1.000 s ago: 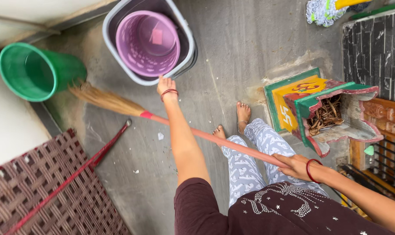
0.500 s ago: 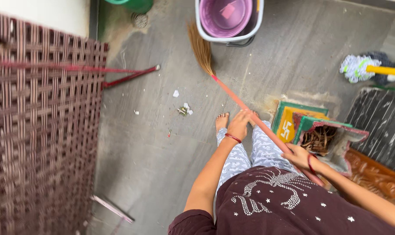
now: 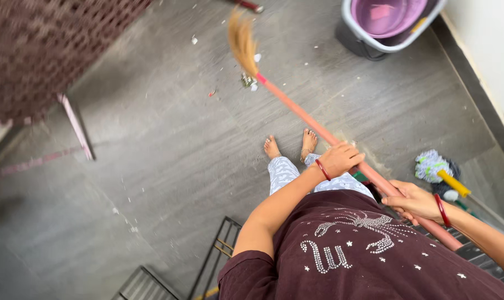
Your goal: The person sweeps a tiled balcony floor using a broom to gather small pieces of debris into a pile.
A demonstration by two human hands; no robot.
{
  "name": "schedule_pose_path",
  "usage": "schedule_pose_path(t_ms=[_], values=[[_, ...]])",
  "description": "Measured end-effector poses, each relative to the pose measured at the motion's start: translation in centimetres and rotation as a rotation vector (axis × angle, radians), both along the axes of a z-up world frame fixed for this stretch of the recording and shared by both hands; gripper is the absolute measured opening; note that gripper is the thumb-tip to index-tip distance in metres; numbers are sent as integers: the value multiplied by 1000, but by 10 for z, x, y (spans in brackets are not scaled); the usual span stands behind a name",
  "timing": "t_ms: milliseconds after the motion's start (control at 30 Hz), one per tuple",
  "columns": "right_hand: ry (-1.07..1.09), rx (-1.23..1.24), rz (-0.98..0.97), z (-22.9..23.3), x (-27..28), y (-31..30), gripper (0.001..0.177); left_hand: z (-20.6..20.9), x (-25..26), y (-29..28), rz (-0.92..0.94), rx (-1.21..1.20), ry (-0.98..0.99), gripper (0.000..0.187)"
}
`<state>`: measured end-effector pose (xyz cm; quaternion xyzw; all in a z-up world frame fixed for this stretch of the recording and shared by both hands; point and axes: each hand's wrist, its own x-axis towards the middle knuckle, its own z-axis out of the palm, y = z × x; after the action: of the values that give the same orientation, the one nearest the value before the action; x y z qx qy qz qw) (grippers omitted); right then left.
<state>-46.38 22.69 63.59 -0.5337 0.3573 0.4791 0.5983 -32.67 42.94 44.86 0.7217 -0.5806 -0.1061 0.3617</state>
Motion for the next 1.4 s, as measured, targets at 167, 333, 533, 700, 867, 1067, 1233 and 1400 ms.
schedule_pose_path(t_ms=[167, 333, 533, 700, 867, 1067, 1233, 1400], values=[[-659, -260, 974, -103, 43, 34, 43, -31, -26, 95, 206, 260, 99, 17], [-595, -233, 1221, -214, 118, 180, 41, -70, -30, 205, 755, 409, 79, 27], [-328, -282, 986, -232, 145, 206, 43, -81, -41, 275, 1030, 444, 294, 40], [-199, -420, 842, -195, 141, 153, 44, -75, -60, 300, 1042, 465, 448, 53], [-212, -431, 768, -130, 114, 138, 43, -63, -83, 320, 996, 481, 591, 21], [-342, -398, 964, -42, 67, 159, 49, -53, -91, 340, 1063, 446, 541, 31], [-566, -263, 1439, -104, 98, 194, 49, -49, -96, 322, 1111, 261, 384, 70], [-813, -150, 1676, -234, 137, 305, 60, -62, -100, 292, 1212, 498, 509, 64]])
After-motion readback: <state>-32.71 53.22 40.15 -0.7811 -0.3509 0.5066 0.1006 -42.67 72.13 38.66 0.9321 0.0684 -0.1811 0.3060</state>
